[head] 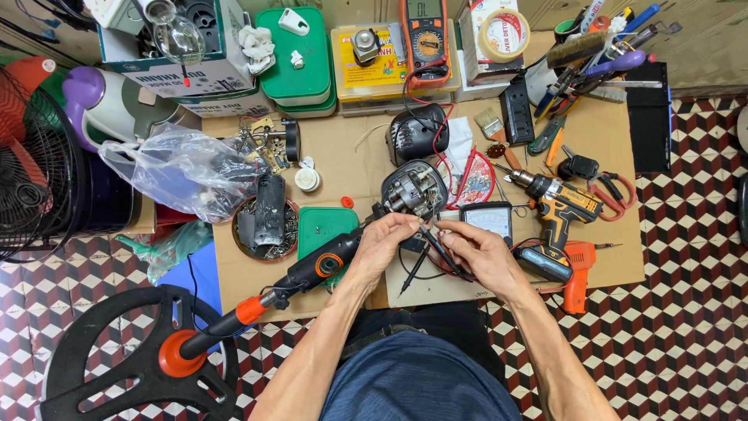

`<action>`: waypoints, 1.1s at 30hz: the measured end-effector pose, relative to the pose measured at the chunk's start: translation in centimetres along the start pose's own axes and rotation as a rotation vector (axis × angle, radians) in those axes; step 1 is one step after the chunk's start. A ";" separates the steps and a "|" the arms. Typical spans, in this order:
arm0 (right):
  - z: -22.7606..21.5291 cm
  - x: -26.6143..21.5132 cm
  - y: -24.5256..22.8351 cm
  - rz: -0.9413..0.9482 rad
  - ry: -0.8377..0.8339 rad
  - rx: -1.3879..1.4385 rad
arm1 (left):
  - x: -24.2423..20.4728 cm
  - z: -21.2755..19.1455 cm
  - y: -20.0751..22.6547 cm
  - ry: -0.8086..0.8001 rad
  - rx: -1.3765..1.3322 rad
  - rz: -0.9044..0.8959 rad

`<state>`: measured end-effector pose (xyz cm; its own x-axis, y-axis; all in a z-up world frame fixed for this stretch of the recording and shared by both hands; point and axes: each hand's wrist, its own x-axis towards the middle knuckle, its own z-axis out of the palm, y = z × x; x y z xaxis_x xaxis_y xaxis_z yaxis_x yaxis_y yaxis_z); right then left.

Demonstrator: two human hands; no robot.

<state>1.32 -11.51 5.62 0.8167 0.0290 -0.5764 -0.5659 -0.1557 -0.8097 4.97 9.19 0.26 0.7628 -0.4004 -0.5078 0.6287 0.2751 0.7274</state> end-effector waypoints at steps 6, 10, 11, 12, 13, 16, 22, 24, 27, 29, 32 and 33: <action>-0.1 0.6 0.2 0.031 -0.014 0.109 | 0.4 0.0 -0.6 -0.024 -0.026 0.019; -0.2 1.0 0.3 0.074 -0.020 0.133 | 0.6 0.2 -0.8 -0.033 -0.058 0.012; -0.3 1.1 0.5 0.074 -0.020 0.134 | 0.6 0.3 -0.8 -0.033 -0.057 0.011; -0.4 1.2 0.6 0.077 -0.018 0.157 | 0.6 0.3 -0.7 -0.028 -0.050 0.013; -0.5 1.3 0.8 0.080 -0.015 0.181 | 0.6 0.3 -0.7 -0.023 -0.044 0.015; -0.4 1.1 0.4 0.113 -0.001 0.229 | 0.4 0.4 -0.6 -0.033 -0.072 0.011; -0.3 1.1 -0.3 0.114 -0.014 0.290 | 0.3 0.5 -0.3 -0.036 -0.062 -0.003; -0.1 1.0 -0.5 0.120 -0.006 0.289 | 0.2 0.6 0.0 -0.035 -0.061 -0.009; 0.2 1.0 -0.7 0.128 0.009 0.283 | 0.2 0.7 0.1 -0.024 -0.054 -0.026; 0.1 1.1 -0.5 0.131 0.019 0.279 | 0.3 0.7 0.1 -0.015 -0.049 -0.038; -0.2 1.2 0.1 0.114 0.018 0.276 | 0.2 0.9 0.2 -0.013 -0.031 -0.030; -0.1 1.2 0.0 0.117 0.020 0.283 | 0.2 0.8 0.2 -0.012 -0.029 -0.038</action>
<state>2.28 -11.57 4.92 0.7445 0.0068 -0.6676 -0.6631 0.1249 -0.7381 5.17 8.43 0.71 0.7365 -0.4217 -0.5289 0.6613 0.2842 0.6942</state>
